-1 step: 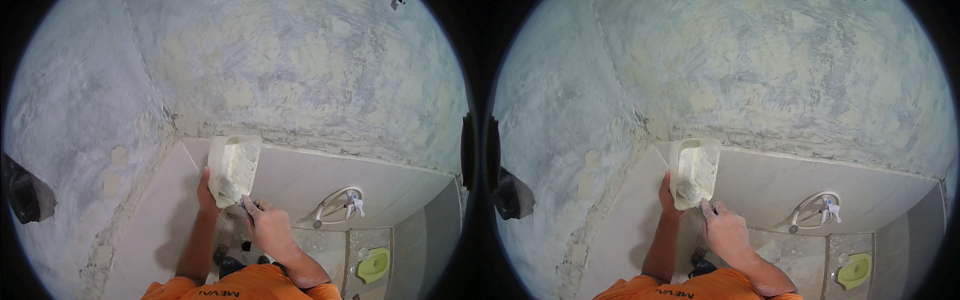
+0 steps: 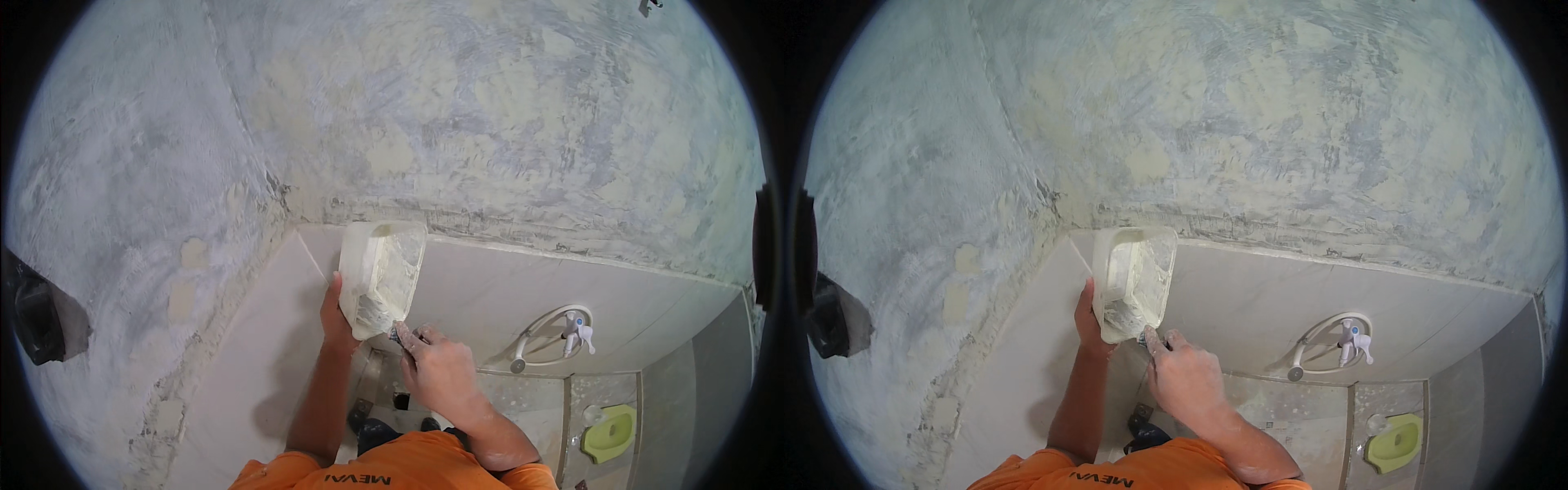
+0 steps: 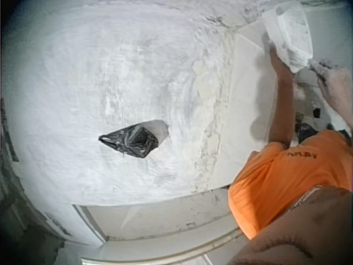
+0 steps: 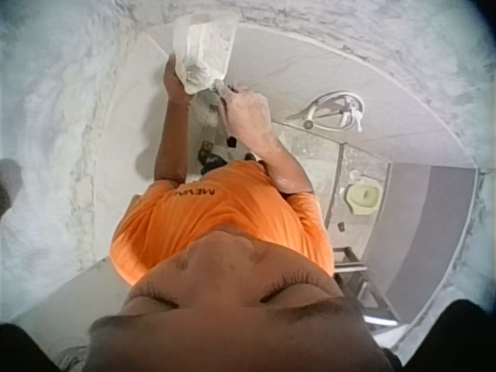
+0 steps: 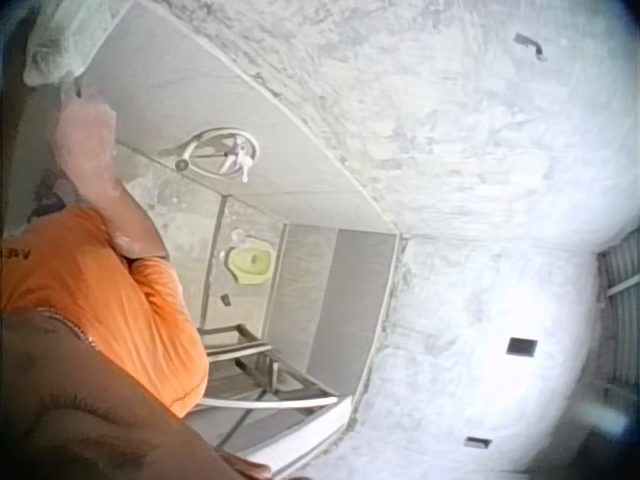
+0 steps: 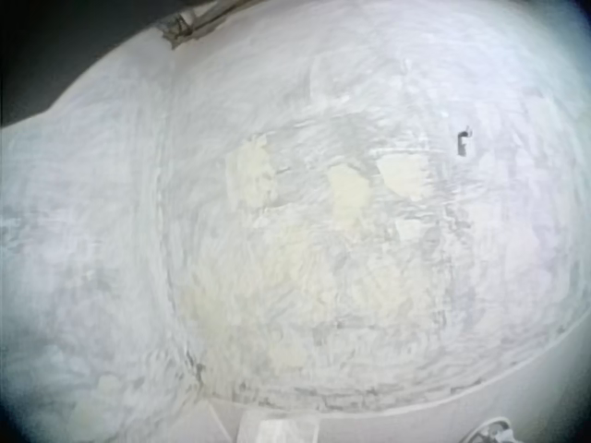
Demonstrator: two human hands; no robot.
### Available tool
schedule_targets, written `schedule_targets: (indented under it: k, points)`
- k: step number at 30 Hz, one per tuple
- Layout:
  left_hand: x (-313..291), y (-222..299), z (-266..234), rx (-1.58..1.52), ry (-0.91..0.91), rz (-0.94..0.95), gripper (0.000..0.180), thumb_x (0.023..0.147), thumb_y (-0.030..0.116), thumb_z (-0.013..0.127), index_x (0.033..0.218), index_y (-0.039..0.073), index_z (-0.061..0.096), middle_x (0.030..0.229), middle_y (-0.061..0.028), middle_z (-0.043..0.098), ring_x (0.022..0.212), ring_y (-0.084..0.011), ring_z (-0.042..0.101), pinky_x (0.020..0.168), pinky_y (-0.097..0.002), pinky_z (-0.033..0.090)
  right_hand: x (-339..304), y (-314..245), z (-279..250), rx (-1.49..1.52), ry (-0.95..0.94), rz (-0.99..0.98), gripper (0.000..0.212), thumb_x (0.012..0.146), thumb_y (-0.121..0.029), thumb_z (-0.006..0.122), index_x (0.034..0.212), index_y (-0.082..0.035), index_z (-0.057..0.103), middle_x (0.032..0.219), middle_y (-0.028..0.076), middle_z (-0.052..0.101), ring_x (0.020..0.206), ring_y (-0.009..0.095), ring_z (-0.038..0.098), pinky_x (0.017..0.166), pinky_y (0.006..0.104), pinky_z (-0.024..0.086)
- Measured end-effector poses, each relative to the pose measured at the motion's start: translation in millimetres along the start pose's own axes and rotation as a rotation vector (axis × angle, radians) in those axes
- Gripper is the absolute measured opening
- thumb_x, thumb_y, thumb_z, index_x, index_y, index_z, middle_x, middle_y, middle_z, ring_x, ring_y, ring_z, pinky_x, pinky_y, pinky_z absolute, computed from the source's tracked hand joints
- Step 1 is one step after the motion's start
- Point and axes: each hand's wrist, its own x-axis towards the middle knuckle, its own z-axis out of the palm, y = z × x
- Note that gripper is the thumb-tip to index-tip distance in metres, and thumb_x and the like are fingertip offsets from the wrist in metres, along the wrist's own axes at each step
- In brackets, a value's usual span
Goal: The person applies plaster to a bathroom wall using a putty knife, scooping material from a plastic container and spreading it over the surface around plumbing fixtures.
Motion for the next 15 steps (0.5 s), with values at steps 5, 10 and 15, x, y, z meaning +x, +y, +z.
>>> schedule_targets:
  k: [5,10,15]
  points:
    - [-4.2,1.7,-22.5,0.078,0.015,0.01,0.057,0.102,0.043,0.05,0.138,-0.001,0.05,0.126,-0.0152,0.062,0.114,-0.028,0.063,0.098,-0.0424,0.05,3.0,12.4,-17.6,0.11,0.113,-0.087,0.032,0.081,-0.011,0.068,0.112,-0.005,0.072,0.086,0.014,0.068,0.072,0.035,0.067,0.065,0.0428,0.053]
    - [-1.0,11.8,-49.1,0.111,0.047,0.0,0.054,0.103,0.041,0.048,0.136,-0.001,0.053,0.125,-0.0149,0.063,0.114,-0.0278,0.063,0.098,-0.0415,0.05,-15.0,-2.2,-10.1,0.036,0.061,0.066,0.032,0.082,-0.012,0.069,0.113,-0.006,0.071,0.085,0.014,0.069,0.072,0.035,0.067,0.064,0.0432,0.053]
    - [6.3,25.8,-71.7,0.185,0.057,0.008,0.054,0.1,0.039,0.054,0.135,-0.003,0.053,0.123,-0.0144,0.064,0.111,-0.025,0.064,0.095,-0.0375,0.051,-32.3,-9.7,22.1,0.051,0.088,0.128,0.032,0.083,-0.014,0.068,0.114,-0.007,0.071,0.082,0.016,0.07,0.07,0.036,0.067,0.063,0.0435,0.053]
